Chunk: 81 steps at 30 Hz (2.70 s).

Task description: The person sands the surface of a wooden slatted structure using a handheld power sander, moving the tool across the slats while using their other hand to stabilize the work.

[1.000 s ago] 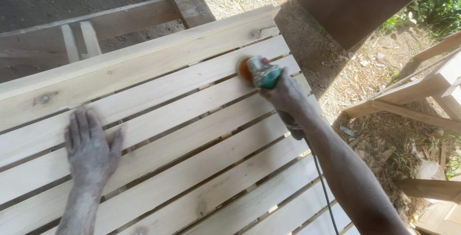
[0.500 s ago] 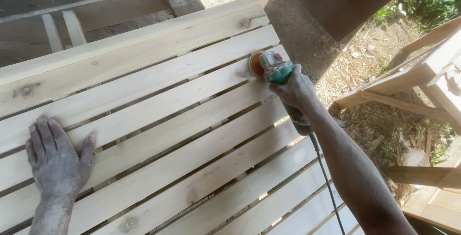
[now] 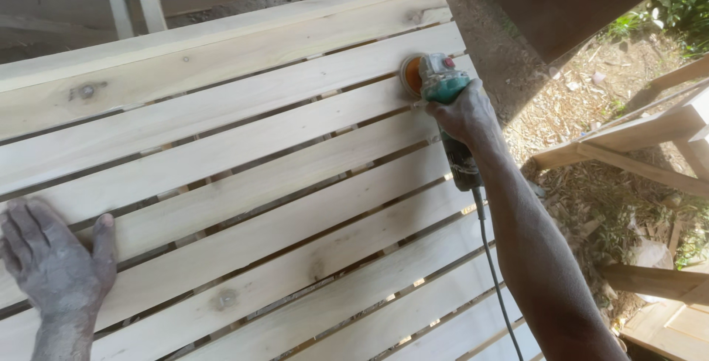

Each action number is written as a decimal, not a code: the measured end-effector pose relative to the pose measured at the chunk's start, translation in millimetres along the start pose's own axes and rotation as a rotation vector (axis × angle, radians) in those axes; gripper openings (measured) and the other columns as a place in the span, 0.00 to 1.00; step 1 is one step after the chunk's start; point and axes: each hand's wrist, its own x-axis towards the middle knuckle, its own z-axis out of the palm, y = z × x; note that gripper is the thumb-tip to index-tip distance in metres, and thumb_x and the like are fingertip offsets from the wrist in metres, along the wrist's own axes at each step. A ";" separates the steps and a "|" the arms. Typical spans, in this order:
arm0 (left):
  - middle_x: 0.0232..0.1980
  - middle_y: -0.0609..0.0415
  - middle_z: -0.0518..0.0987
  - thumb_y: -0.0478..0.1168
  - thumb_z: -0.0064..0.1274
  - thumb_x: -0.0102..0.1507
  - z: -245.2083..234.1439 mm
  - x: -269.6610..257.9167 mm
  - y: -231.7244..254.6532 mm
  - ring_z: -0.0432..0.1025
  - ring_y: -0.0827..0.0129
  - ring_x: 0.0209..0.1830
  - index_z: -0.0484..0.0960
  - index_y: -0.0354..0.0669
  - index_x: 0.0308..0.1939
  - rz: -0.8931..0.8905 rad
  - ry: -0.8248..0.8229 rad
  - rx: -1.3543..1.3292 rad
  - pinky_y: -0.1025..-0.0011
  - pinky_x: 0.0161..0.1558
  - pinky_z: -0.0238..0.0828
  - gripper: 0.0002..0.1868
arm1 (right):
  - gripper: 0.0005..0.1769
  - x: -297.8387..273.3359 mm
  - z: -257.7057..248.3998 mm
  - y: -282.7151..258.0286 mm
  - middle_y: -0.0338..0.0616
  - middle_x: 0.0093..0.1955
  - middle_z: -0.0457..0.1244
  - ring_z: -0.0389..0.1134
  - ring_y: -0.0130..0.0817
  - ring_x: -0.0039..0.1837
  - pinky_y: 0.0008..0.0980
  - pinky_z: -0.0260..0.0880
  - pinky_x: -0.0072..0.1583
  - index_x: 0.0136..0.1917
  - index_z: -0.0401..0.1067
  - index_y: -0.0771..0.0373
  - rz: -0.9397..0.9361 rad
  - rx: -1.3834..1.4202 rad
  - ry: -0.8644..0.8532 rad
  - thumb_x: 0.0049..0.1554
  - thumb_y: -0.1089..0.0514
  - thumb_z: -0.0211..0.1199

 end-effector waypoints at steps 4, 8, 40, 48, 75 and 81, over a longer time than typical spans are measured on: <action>0.83 0.19 0.44 0.62 0.38 0.73 2.8 1.4 -6.6 0.36 0.32 0.87 0.42 0.22 0.83 -0.038 -0.047 -0.062 0.38 0.83 0.31 0.50 | 0.47 -31.8 17.7 -46.3 0.64 0.53 0.68 0.73 0.54 0.55 0.47 0.75 0.57 0.66 0.54 0.74 -0.034 -0.014 -0.066 0.48 0.42 0.73; 0.83 0.21 0.42 0.63 0.37 0.72 2.5 2.6 -5.6 0.34 0.36 0.86 0.42 0.23 0.81 -0.075 -0.070 -0.099 0.40 0.82 0.28 0.50 | 0.45 -68.0 39.7 -82.8 0.66 0.51 0.68 0.73 0.57 0.54 0.47 0.76 0.56 0.64 0.54 0.75 -0.150 0.007 -0.082 0.50 0.43 0.72; 0.36 0.31 0.80 0.48 0.54 0.76 -36.0 7.9 -22.1 0.77 0.50 0.21 0.67 0.20 0.62 -0.362 -0.145 -0.013 0.61 0.20 0.74 0.28 | 0.43 20.7 -31.2 23.0 0.56 0.57 0.68 0.72 0.44 0.56 0.41 0.76 0.56 0.75 0.62 0.64 -0.050 0.136 0.016 0.49 0.55 0.73; 0.78 0.19 0.48 0.62 0.43 0.78 -7.3 -13.8 -71.4 0.48 0.35 0.81 0.40 0.20 0.81 -0.162 -0.091 0.158 0.41 0.78 0.53 0.50 | 0.50 -62.7 27.1 -37.7 0.58 0.56 0.68 0.73 0.49 0.57 0.45 0.74 0.58 0.78 0.58 0.62 -0.197 0.124 0.013 0.45 0.53 0.73; 0.83 0.26 0.43 0.51 0.26 0.77 -36.6 -51.8 -217.4 0.37 0.38 0.85 0.47 0.20 0.78 0.012 0.023 -0.251 0.44 0.81 0.33 0.37 | 0.38 -407.8 244.6 -402.8 0.60 0.52 0.69 0.72 0.55 0.56 0.50 0.71 0.59 0.61 0.58 0.67 -0.444 -0.111 -0.222 0.47 0.45 0.71; 0.83 0.23 0.44 0.48 0.27 0.77 -55.3 -66.8 -293.0 0.37 0.35 0.85 0.46 0.20 0.79 -0.037 0.039 -0.281 0.41 0.81 0.33 0.35 | 0.34 -470.7 280.8 -463.7 0.59 0.47 0.70 0.75 0.52 0.51 0.47 0.75 0.56 0.58 0.60 0.68 -0.541 0.000 -0.240 0.47 0.49 0.70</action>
